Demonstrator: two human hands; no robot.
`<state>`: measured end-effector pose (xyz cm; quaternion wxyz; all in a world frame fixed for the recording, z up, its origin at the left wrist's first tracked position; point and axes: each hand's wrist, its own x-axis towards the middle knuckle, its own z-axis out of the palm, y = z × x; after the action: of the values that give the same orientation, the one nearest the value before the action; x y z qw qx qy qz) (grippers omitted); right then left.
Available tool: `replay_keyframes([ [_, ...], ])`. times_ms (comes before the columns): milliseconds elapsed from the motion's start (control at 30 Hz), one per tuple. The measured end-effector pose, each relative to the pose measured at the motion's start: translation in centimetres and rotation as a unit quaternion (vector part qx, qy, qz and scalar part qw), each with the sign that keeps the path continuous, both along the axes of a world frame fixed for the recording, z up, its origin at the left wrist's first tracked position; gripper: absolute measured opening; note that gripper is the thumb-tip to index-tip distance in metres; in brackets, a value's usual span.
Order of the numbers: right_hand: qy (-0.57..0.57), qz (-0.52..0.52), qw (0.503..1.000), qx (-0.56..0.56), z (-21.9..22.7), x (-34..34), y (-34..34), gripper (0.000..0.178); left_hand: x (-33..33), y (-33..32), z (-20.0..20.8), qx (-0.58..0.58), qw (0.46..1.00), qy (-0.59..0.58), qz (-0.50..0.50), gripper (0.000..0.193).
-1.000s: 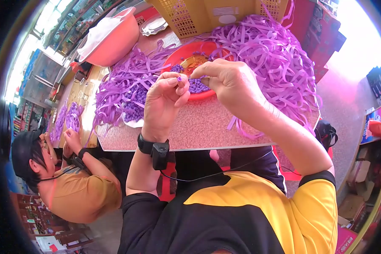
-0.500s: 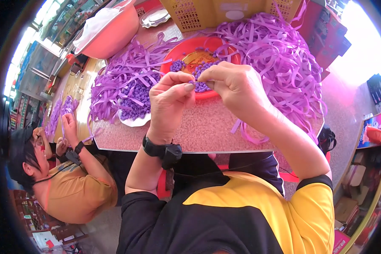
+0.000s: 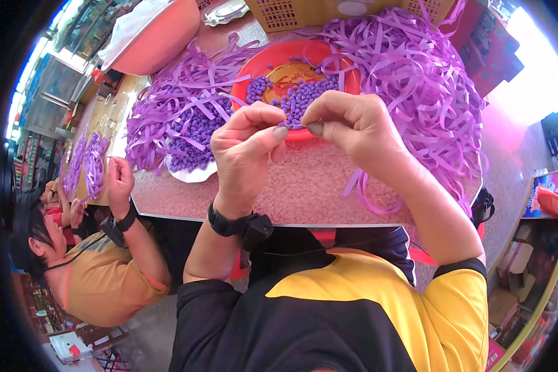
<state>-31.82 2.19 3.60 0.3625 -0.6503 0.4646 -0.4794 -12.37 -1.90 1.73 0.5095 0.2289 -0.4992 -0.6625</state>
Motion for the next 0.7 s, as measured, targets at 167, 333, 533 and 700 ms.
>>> replay_keyframes([
  [167, -0.02, 0.002, 0.999, 0.039, -0.1, 0.01, -0.02, 0.011, -0.03, 0.26, -0.21, -0.023, 1.0, -0.017, 0.011, 0.015],
  [333, 0.009, 0.011, 1.0, 0.007, -0.17, -0.19, 0.09, 0.011, 0.07, 0.31, -0.35, -0.042, 0.999, -0.011, 0.006, 0.015],
  [533, -0.004, 0.013, 1.0, 0.017, -0.1, 0.18, 0.29, 0.016, 0.08, 0.4, -0.45, -0.072, 0.997, -0.031, 0.002, 0.015],
  [700, -0.134, 0.045, 0.984, 0.112, -0.23, 0.66, 0.28, 0.026, -0.3, 0.5, -0.45, -0.081, 0.995, -0.06, 0.0, 0.016],
])
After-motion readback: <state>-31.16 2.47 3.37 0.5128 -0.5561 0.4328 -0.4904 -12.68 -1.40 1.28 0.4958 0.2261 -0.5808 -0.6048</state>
